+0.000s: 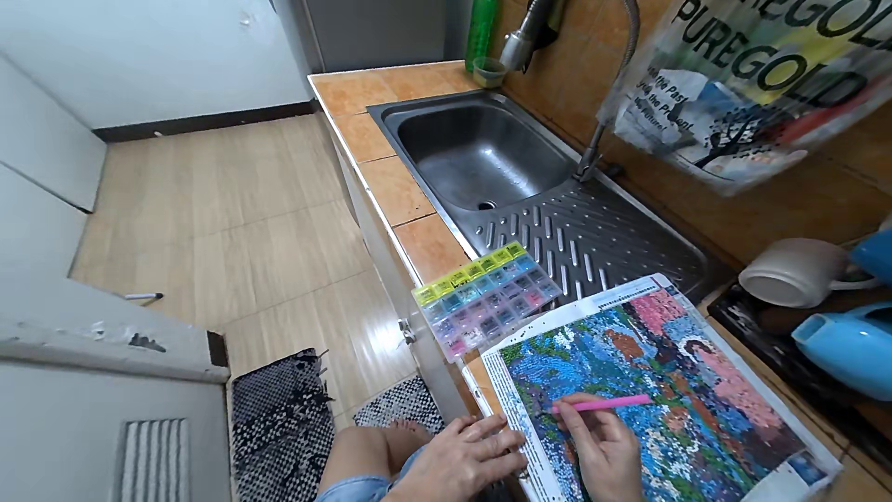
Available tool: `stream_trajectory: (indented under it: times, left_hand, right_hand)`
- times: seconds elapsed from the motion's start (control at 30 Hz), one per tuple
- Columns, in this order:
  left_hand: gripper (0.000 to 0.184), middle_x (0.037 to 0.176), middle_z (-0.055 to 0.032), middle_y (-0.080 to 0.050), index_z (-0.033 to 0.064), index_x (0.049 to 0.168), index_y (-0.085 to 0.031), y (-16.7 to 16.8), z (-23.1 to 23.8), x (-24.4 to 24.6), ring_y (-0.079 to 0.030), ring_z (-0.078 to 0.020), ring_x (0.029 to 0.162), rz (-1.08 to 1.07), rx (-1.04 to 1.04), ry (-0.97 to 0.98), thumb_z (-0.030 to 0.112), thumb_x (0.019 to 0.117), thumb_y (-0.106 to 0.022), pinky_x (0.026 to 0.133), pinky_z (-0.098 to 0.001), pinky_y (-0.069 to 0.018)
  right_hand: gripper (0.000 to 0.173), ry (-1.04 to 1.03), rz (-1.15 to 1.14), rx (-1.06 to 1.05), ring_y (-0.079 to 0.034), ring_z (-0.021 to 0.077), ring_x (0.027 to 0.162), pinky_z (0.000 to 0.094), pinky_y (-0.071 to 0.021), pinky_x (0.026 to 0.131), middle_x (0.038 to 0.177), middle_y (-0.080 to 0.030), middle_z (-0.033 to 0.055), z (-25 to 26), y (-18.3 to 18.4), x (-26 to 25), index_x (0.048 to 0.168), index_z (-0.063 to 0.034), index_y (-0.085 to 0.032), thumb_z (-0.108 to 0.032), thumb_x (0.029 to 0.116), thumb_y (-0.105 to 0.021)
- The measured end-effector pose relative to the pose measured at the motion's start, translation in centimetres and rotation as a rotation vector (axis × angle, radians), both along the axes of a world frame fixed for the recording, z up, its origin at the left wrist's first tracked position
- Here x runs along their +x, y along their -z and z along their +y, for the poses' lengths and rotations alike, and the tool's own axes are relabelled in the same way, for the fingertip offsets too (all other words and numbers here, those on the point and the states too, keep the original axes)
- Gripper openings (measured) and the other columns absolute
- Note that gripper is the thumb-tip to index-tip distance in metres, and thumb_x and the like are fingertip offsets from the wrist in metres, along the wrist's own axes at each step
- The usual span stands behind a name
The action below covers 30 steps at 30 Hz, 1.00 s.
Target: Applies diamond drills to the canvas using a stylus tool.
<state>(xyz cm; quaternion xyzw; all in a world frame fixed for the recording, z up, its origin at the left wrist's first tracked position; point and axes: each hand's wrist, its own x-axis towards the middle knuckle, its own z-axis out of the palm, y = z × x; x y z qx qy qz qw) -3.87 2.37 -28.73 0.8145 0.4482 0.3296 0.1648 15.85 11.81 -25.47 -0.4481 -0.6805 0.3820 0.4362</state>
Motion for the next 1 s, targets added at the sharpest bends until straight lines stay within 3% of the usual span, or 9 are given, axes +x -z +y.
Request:
stream_trajectory:
  times: [1.0]
  left_hand:
    - [0.046, 0.136, -0.0044, -0.067, 0.0151, 0.119, -0.073, -0.20, -0.13, 0.11, -0.058, -0.0297, 0.133, -0.014, -0.003, -0.017, -0.011, 0.0839, -0.061, 0.102, -0.0470, -0.0513]
  right_hand:
    - [0.011, 0.007, -0.028, 0.008, -0.066, -0.0031, 0.072, 0.0134, -0.0553, 0.065, 0.085, -0.072, 0.0015, -0.01, -0.12, -0.22, 0.096, 0.0080, -0.065, -0.002, 0.0925, -0.061]
